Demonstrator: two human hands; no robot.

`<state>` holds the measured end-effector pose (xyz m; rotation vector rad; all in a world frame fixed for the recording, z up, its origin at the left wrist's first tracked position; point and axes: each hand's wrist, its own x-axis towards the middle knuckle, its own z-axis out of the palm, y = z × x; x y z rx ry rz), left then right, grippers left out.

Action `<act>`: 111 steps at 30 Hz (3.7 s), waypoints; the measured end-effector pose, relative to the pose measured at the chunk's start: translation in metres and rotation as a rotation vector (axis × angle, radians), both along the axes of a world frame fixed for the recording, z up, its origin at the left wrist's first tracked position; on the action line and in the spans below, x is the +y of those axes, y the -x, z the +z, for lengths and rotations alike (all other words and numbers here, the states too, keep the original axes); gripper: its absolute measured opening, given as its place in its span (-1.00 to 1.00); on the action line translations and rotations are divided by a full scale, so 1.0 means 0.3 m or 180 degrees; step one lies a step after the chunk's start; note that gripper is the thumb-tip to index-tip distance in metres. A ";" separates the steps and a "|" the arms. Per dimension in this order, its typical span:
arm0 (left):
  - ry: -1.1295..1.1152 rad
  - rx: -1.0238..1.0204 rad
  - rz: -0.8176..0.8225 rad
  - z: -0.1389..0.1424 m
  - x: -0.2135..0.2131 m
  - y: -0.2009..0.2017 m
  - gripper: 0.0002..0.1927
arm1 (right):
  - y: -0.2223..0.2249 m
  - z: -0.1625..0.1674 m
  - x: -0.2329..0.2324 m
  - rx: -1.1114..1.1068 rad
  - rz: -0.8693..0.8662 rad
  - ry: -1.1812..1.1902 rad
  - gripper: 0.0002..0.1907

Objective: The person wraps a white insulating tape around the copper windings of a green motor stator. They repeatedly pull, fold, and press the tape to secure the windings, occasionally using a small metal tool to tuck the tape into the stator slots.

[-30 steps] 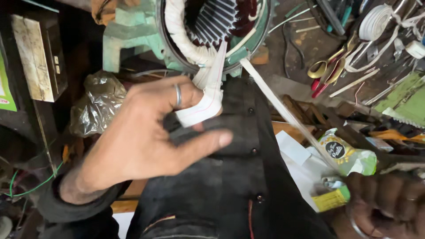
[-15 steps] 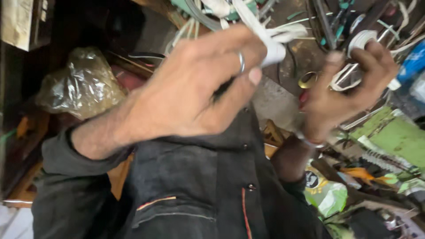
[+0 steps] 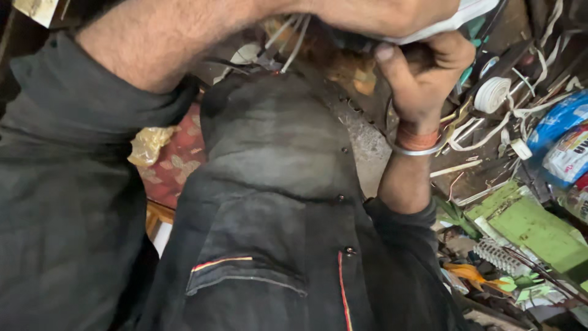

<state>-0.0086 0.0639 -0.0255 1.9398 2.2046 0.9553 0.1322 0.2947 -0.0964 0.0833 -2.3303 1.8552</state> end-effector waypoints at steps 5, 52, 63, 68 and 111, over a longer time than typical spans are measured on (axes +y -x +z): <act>-0.0709 -0.1144 -0.0384 0.022 0.066 0.041 -0.76 | -0.055 0.041 -0.071 -0.0208 -0.0152 0.0760 -0.79; -0.0522 -0.1320 0.0524 -0.067 -0.136 -0.019 -0.87 | 0.049 0.161 -0.184 0.0040 -0.0064 -0.2049 -0.66; 0.1072 -0.1229 0.0066 -0.045 -0.079 0.057 -0.68 | -0.013 0.131 -0.149 -0.0552 -0.0317 -0.0441 -0.85; 0.0191 -0.1028 0.0060 -0.056 -0.133 0.042 -0.58 | -0.033 0.086 -0.159 -0.0218 -0.0381 -0.0572 -0.83; 0.0975 -0.0155 0.0694 0.046 -0.058 -0.052 -0.70 | 0.182 0.243 -0.141 -0.0685 0.0038 -0.2690 -0.75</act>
